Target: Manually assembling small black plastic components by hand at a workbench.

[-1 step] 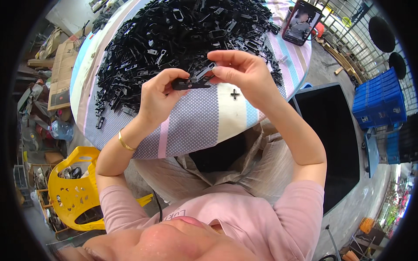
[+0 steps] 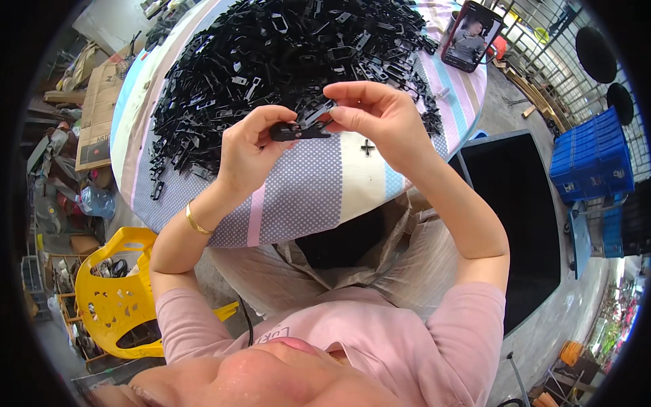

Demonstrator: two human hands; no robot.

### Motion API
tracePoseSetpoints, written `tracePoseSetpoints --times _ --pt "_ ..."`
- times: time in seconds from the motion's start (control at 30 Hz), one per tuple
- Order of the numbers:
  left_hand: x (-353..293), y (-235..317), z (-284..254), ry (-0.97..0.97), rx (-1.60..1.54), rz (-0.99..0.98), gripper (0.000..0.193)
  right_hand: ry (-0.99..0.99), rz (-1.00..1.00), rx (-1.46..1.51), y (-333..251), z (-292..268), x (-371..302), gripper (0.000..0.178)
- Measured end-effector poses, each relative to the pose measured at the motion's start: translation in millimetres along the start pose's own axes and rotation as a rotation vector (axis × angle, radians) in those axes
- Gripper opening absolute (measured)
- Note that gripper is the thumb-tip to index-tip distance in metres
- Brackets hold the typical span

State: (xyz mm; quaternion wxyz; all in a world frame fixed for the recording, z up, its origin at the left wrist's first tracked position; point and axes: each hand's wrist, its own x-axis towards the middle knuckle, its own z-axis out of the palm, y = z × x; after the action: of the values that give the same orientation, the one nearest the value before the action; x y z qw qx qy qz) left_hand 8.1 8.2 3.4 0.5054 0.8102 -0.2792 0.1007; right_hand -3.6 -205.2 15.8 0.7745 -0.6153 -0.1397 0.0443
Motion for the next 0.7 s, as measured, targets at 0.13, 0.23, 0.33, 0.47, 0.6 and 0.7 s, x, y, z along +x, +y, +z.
tracePoseSetpoints --times 0.13,0.23,0.33,0.47,0.6,0.7 --pt "-3.0 -1.3 4.0 0.049 -0.063 0.056 0.029 -0.017 -0.075 -0.174 2.8 11.4 -4.1 0.028" --pt "-4.4 -5.5 5.0 0.072 -0.070 0.066 0.029 -0.059 -0.080 -0.252 0.6 15.7 -7.3 0.030" --pt "-5.4 -2.7 2.2 0.057 -0.019 -0.004 0.028 -0.039 -0.157 -0.388 1.9 17.0 -8.0 0.029" --pt "-3.3 3.8 -2.3 -0.067 0.237 -0.098 0.029 -0.022 -0.329 -0.665 4.5 18.2 -9.6 0.025" --pt "-1.5 5.3 0.2 -0.201 -0.102 -0.345 0.036 -0.003 -0.441 -0.794 10.9 20.9 -8.8 0.027" --pt "-1.0 3.8 0.0 -0.335 -0.469 -0.409 0.049 -0.004 -0.505 -0.807 14.5 19.0 -6.6 0.027"
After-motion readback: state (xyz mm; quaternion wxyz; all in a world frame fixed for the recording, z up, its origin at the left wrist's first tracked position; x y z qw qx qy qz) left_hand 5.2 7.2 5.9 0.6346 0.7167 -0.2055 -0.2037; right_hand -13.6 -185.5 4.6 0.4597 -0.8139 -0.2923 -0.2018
